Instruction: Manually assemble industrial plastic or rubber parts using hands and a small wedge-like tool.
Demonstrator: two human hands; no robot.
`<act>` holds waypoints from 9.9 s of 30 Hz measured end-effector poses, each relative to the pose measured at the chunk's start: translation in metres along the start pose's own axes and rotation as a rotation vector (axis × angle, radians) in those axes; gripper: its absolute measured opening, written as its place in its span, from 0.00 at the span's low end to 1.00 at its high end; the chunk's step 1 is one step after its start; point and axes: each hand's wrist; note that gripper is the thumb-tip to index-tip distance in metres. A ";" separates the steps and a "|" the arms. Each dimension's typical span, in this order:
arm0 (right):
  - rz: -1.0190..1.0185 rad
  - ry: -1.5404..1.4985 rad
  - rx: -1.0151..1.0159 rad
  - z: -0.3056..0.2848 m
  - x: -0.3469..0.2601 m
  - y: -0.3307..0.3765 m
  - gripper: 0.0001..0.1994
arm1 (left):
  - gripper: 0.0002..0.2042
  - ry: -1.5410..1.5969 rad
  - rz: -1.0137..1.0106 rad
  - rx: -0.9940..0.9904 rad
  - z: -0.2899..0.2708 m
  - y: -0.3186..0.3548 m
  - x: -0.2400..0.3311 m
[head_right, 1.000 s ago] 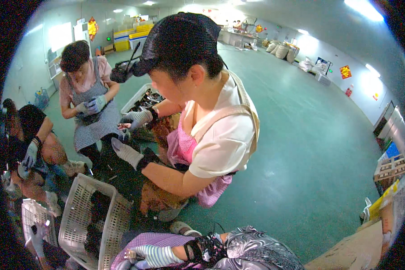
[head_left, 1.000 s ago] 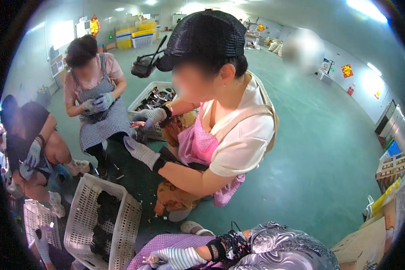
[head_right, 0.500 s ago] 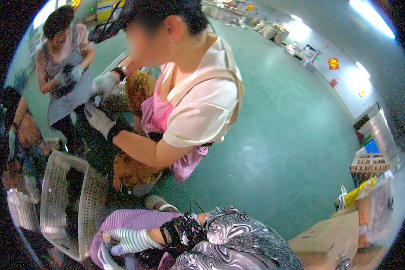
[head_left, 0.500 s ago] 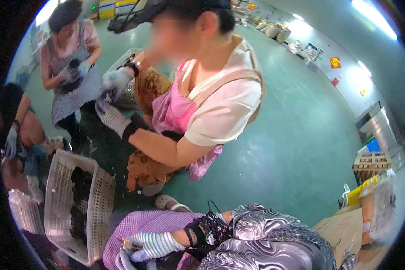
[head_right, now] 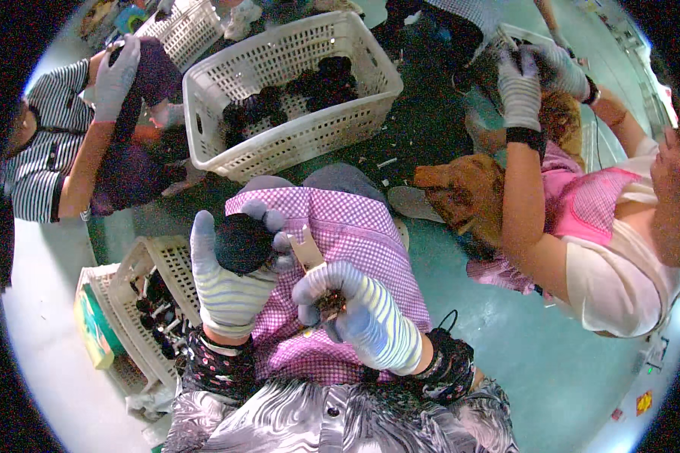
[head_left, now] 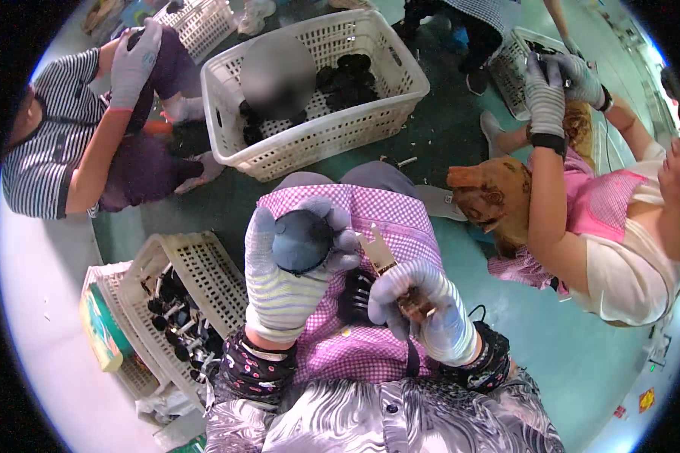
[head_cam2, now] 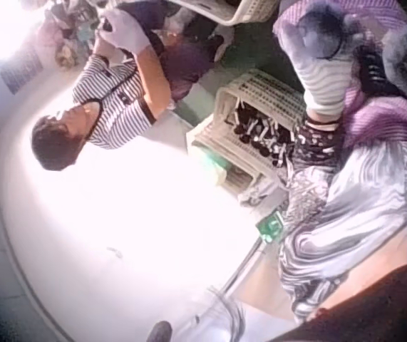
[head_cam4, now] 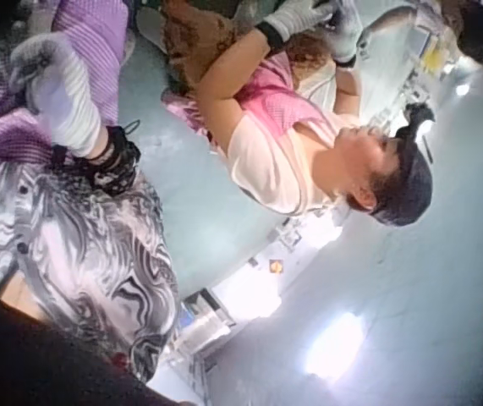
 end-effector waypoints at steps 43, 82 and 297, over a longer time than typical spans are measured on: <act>0.519 0.202 -0.101 -0.012 0.022 -0.031 0.35 | 0.29 -0.862 -0.105 -0.207 -0.021 0.005 -0.008; -0.211 0.589 0.169 -0.038 0.019 -0.055 0.26 | 0.14 -0.111 0.986 1.182 -0.276 0.157 0.139; 0.302 0.274 -0.138 0.010 0.032 -0.006 0.29 | 0.34 -0.144 -0.080 0.075 -0.014 0.024 -0.011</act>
Point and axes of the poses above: each hand's wrist, its own y-axis away from the middle knuckle, its own z-axis out of the palm, x = y × z, and after that the axes turned 14 degrees about -x, right-handed
